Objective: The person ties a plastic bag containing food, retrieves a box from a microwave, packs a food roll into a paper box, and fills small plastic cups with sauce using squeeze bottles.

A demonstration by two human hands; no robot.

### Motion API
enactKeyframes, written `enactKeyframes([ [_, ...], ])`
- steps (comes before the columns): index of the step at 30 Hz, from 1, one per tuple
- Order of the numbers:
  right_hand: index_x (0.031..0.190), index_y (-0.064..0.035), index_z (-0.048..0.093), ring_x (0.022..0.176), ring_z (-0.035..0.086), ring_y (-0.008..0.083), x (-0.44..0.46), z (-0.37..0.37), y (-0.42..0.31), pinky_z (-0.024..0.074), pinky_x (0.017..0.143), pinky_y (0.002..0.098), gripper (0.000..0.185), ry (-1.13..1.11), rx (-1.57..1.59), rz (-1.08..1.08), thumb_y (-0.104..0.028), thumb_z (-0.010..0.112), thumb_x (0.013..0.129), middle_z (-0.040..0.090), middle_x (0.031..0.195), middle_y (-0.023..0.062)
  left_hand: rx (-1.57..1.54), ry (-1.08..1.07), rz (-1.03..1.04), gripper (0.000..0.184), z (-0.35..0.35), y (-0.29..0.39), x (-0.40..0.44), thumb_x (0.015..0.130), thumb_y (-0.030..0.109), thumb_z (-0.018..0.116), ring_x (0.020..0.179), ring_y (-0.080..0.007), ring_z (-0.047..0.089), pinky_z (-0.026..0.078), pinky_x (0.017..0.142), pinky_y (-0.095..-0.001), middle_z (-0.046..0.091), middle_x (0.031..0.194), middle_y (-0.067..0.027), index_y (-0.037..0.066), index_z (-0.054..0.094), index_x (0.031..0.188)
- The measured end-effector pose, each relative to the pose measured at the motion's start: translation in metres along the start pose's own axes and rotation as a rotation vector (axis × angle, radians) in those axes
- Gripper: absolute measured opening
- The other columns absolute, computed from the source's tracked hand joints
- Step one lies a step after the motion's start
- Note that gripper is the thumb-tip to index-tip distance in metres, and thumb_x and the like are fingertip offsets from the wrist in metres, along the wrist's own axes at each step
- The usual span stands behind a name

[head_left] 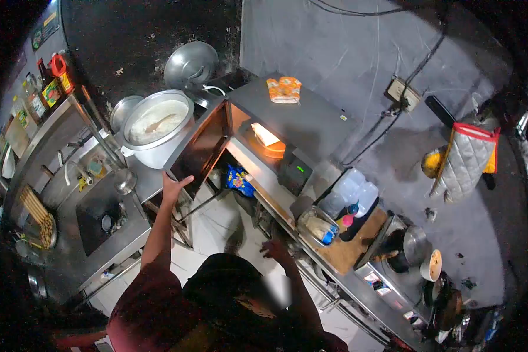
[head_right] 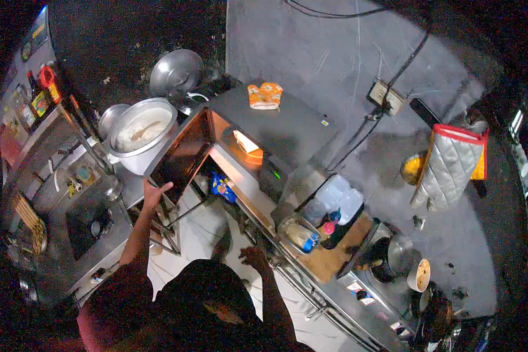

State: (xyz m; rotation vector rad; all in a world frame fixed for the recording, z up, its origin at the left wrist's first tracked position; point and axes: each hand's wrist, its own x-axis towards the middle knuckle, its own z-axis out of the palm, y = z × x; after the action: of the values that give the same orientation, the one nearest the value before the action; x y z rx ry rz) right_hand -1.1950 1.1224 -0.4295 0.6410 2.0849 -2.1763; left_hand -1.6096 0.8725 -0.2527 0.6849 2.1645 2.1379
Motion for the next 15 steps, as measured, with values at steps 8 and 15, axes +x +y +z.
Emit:
enactKeyframes([
  [8,0.111,-0.0013,0.070,0.082,0.071,0.0214,0.204,0.009,-0.141,0.0579,0.069,0.0364,0.040,-0.033,0.835,-0.311,-0.040,0.064,0.105,0.075,0.100,0.0143,-0.011,0.039,-0.038,0.075,-0.021,0.016,0.012,0.100,0.038,0.067,0.146,-0.0280,0.042,0.029,0.124,-0.0397,0.046,0.157,-0.0169,0.001,0.039,0.159],
  [15,0.151,-0.0092,0.057,0.082,0.062,0.0181,0.417,-0.046,-0.206,0.0548,0.073,0.0326,0.052,-0.251,1.373,-0.537,-0.040,0.050,0.110,0.068,0.143,0.0091,-0.375,0.064,-0.457,0.066,-0.065,-0.095,0.009,0.114,0.048,0.043,0.139,-0.0268,0.053,0.035,0.121,-0.0433,0.057,0.153,-0.0135,-0.006,0.052,0.151],
])
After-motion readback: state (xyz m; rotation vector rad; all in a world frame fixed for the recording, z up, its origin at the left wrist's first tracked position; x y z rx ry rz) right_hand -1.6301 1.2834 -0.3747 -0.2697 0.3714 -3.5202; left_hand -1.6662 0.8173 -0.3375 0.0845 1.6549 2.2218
